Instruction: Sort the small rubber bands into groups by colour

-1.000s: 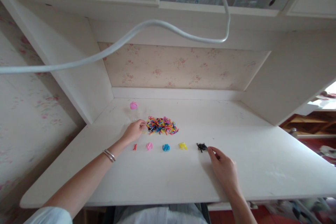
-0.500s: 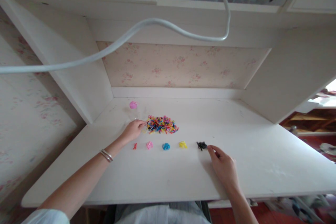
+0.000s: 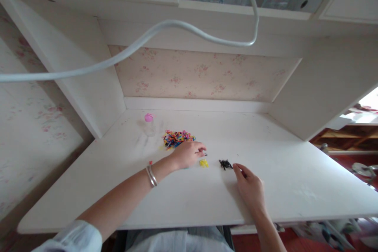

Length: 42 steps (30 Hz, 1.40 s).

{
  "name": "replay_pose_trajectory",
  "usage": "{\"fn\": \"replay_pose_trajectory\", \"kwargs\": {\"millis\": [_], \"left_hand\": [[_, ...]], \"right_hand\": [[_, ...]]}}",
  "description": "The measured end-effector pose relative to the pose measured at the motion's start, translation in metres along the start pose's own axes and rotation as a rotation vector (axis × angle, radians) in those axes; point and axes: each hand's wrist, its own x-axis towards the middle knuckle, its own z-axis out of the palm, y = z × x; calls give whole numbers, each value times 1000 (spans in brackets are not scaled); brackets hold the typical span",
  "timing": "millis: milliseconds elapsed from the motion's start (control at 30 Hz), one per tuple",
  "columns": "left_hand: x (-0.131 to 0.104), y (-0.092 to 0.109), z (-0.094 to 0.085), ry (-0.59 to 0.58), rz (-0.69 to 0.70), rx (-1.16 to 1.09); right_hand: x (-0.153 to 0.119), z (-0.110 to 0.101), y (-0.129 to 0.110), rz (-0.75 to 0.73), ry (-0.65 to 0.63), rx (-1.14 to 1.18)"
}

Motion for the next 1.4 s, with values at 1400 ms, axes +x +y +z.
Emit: {"fn": "replay_pose_trajectory", "kwargs": {"millis": [1400], "left_hand": [[-206,-37,-22,545,-761,-314]], "right_hand": [[-12,41,-91,-419,-254,-170]]}}
